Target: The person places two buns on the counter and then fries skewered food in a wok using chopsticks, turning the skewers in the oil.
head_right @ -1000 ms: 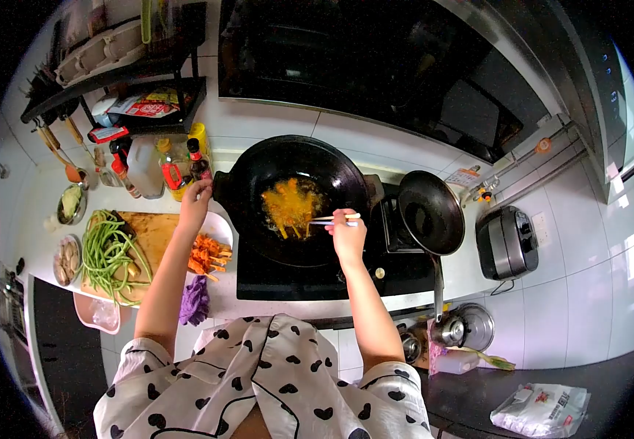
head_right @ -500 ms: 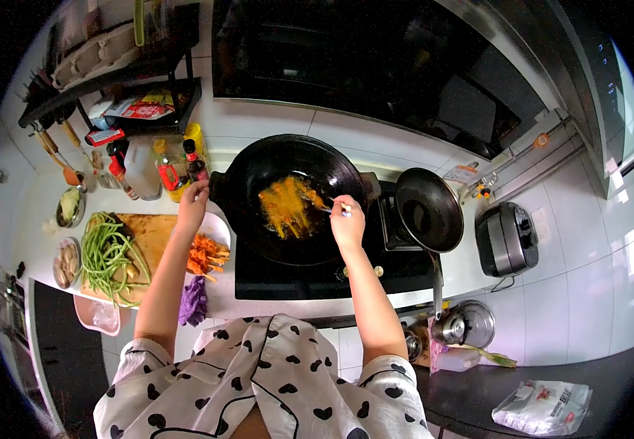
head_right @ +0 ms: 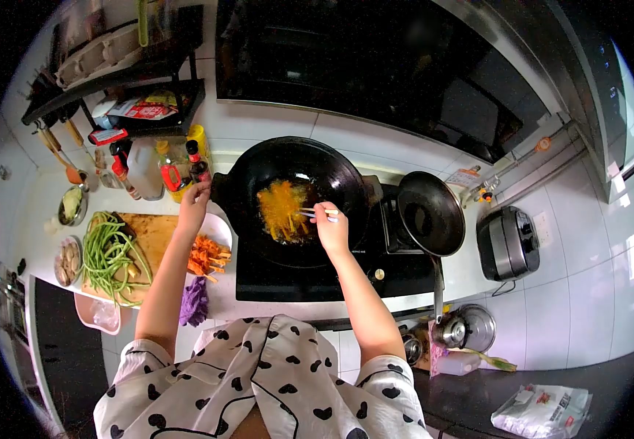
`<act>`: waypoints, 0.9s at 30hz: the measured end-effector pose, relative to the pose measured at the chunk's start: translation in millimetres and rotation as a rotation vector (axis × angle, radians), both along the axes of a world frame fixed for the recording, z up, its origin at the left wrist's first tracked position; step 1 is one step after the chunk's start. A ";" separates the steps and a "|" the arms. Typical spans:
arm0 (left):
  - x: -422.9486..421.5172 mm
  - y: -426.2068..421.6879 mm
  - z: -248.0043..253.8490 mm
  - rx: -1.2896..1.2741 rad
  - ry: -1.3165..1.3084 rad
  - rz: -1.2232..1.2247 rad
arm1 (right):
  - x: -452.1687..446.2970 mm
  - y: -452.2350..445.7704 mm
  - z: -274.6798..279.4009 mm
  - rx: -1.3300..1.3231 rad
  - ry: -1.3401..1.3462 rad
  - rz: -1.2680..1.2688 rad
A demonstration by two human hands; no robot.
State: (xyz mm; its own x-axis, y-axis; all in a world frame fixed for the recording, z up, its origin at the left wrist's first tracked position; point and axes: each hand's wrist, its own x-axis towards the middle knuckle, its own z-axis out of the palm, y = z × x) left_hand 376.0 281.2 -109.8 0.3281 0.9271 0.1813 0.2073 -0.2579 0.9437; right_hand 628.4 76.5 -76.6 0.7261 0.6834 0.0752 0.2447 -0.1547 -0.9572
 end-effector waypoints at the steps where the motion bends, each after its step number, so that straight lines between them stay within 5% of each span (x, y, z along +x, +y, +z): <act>1: -0.6 -0.6 0.0 -0.002 -0.002 0.003 | 0.9 -0.8 -0.7 0.016 0.015 -0.004; 10: -4.6 0.7 -3.1 -0.006 -0.015 0.006 | 13.5 -11.0 16.7 0.013 -0.077 -0.113; 13: -5.4 0.8 -4.0 -0.006 0.001 0.016 | 15.0 -10.4 13.8 -0.047 -0.398 -0.159; 17: -4.2 -1.1 -3.9 0.020 -0.012 0.028 | 23.1 -2.5 -4.8 -0.033 -0.409 -0.022; 22: -3.6 -3.4 -0.3 0.043 -0.038 0.033 | 12.0 3.9 -0.9 -0.083 -0.370 -0.020; 27: -4.8 -2.3 -0.9 0.015 -0.080 0.033 | 22.1 8.9 -6.7 0.153 0.112 -0.212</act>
State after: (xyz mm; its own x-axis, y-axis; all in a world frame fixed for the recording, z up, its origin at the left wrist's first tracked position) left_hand 371.2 278.8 -110.7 0.2817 0.9339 0.2202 0.1398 -0.2670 0.9535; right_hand 650.5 85.4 -83.3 0.8614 0.5021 0.0770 0.1133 -0.0423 -0.9927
